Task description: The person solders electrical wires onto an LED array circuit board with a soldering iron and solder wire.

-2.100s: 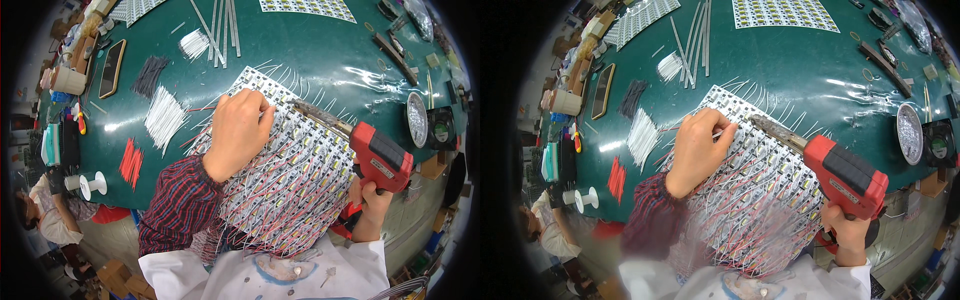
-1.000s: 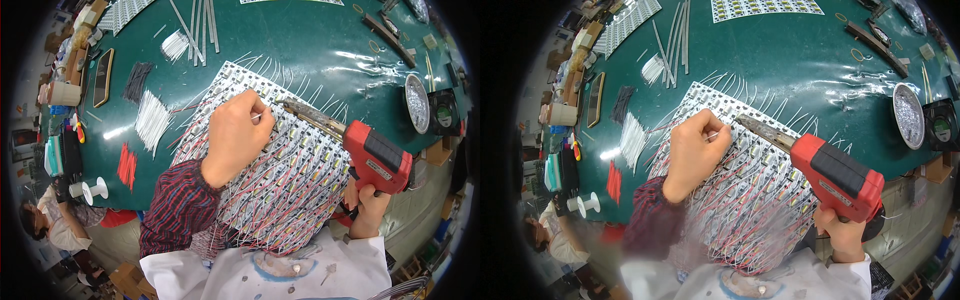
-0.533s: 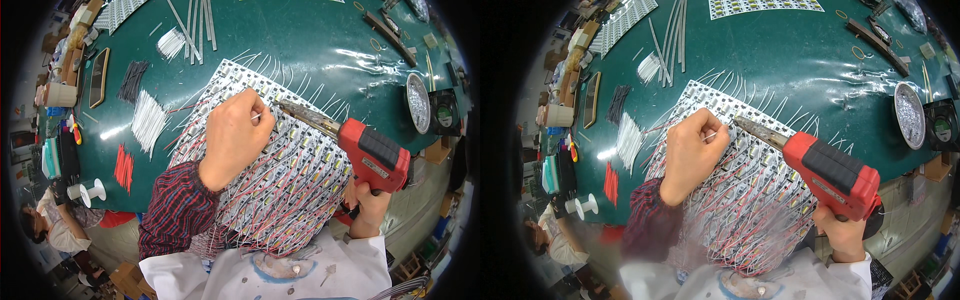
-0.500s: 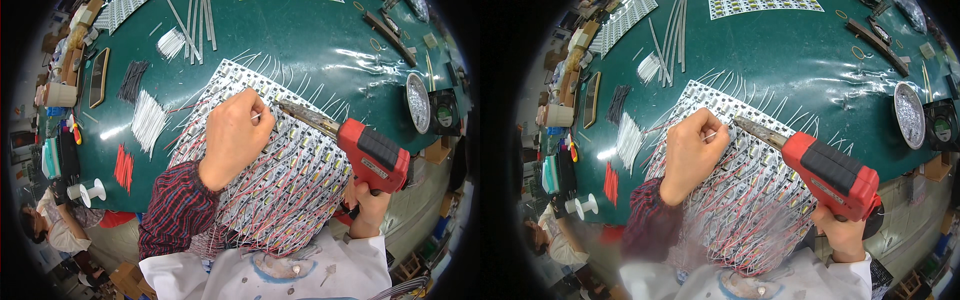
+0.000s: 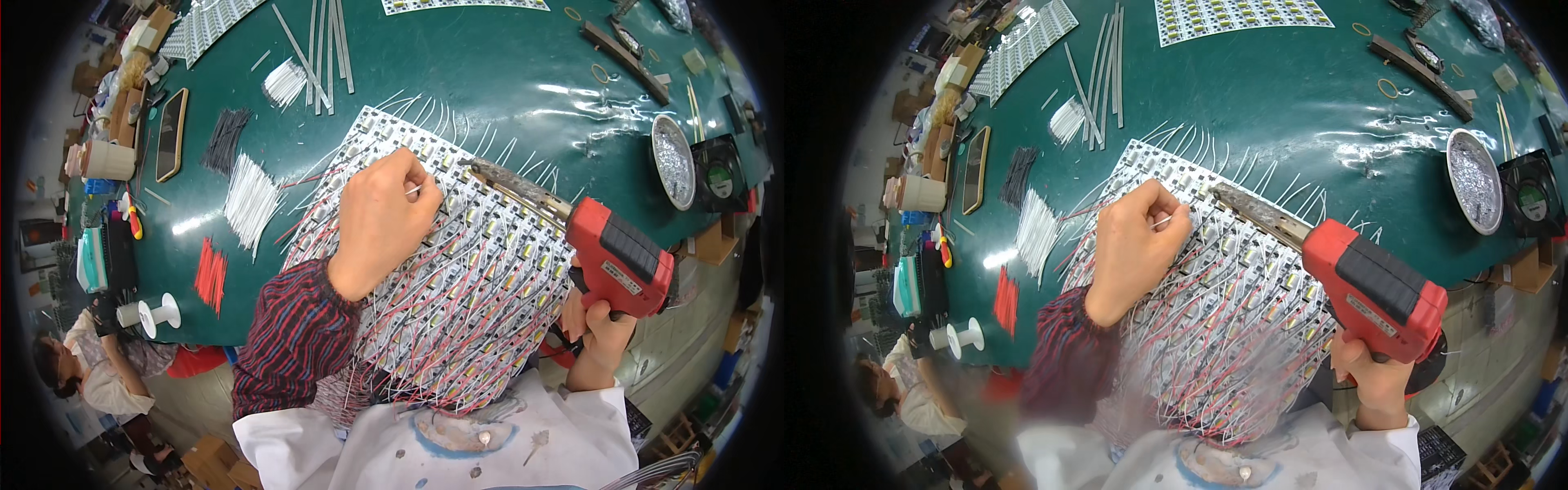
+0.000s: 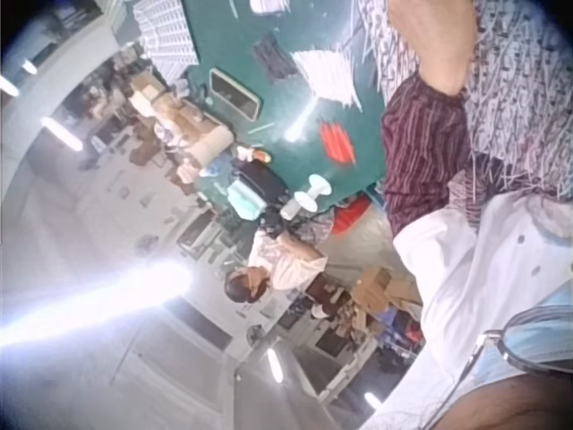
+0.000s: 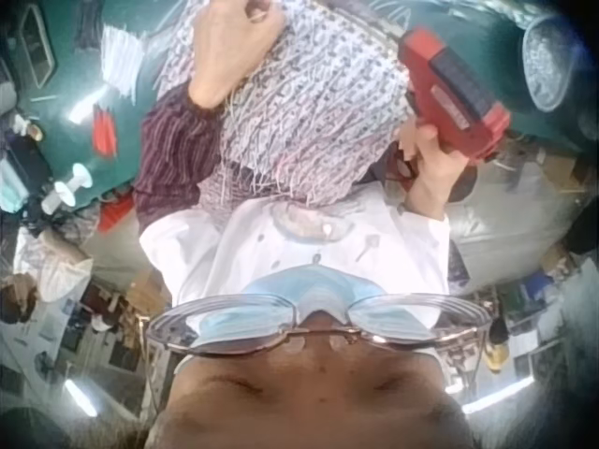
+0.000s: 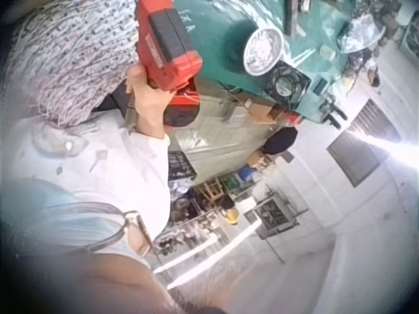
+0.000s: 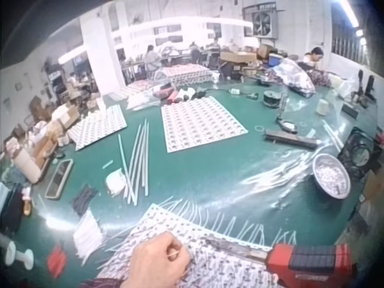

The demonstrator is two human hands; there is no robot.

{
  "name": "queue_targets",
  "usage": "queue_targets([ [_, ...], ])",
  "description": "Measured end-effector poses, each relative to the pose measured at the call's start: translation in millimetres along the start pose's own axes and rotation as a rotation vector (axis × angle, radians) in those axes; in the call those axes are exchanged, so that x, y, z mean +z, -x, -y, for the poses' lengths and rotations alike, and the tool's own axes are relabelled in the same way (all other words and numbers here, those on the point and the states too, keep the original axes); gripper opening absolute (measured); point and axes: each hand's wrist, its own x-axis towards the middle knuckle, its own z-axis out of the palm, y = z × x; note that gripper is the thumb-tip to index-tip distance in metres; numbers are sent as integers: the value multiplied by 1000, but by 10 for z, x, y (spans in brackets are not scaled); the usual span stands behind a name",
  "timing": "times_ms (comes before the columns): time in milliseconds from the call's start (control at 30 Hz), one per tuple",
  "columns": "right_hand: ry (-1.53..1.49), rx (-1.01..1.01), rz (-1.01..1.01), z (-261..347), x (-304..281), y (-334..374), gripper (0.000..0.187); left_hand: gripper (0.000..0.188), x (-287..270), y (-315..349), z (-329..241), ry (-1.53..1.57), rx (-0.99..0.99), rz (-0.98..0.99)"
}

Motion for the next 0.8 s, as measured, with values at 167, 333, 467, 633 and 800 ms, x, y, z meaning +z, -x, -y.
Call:
queue_targets([
  [167, -43, -51, 9, 3, -22, 26, 51, 13, -120, 38, 10, -28, 26, 8],
  [333, -57, -143, -74, -59, -272, 141, 63, 7, -838, 75, -107, -104, -93, 202],
  [467, 12, -192, -124, -18, -216, 111, 71, 7, -814, 94, -393, -3, -162, 124],
  [633, 49, -177, -124, -59, -56, 130, 73, 9, -13, 103, -271, -53, 120, 26],
  [800, 23, -110, -57, -127, -137, 160, 73, 10, 136, 144, -163, -153, 77, -10],
])
